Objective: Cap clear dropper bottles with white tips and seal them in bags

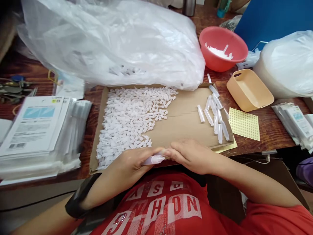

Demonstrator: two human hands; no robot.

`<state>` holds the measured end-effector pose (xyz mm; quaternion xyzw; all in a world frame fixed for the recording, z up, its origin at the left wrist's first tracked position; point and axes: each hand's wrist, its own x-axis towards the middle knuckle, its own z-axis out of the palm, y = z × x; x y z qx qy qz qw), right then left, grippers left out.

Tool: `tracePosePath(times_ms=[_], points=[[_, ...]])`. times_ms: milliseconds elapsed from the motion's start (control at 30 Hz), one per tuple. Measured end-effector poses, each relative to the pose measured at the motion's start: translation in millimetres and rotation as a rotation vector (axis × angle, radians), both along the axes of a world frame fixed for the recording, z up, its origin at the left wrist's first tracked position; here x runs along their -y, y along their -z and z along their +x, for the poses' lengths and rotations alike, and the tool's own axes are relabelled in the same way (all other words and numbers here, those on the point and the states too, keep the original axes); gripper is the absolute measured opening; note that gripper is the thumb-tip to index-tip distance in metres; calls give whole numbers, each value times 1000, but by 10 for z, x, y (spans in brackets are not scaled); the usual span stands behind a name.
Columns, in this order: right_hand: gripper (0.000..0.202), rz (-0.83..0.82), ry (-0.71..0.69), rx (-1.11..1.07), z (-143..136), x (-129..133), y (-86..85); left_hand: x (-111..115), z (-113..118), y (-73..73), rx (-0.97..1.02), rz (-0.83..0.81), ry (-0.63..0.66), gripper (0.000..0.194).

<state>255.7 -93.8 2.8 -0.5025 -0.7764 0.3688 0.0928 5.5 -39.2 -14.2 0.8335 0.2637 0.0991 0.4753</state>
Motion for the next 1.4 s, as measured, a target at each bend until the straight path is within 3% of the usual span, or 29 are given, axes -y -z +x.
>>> tracePosePath(times_ms=[133,267,367,533,667,800,967,1067,1200,1300,1400], points=[[61,267,-105,134,39,-4,-17,-27,13,17,-25,42,-2,32],[63,199,-76,67,79,-69,-57,-60,70,26,-47,81,-23,33],[63,204,58,43,367,-253,-58,-75,143,-7,-102,-117,-77,30],[70,363,507,245,1152,-708,176,-47,199,-15,3,-617,-229,40],[90,361,601,385,1368,-799,442,8,210,55,143,-805,-433,45],[78,391,528,393,1224,-727,536,-16,241,75,265,-891,-564,50],[60,515,485,227,897,-387,316,-9,317,-150,548,-1090,-713,38],[43,578,501,47,626,-139,256,-39,402,-226,781,-1314,-793,16],[26,637,551,-230,99,164,331,-83,482,-178,957,-1498,-787,39],[31,487,619,-480,-336,293,391,-21,526,-134,1003,-1494,-793,36],[32,309,704,-675,-667,272,412,73,577,-76,983,-1307,-818,35]])
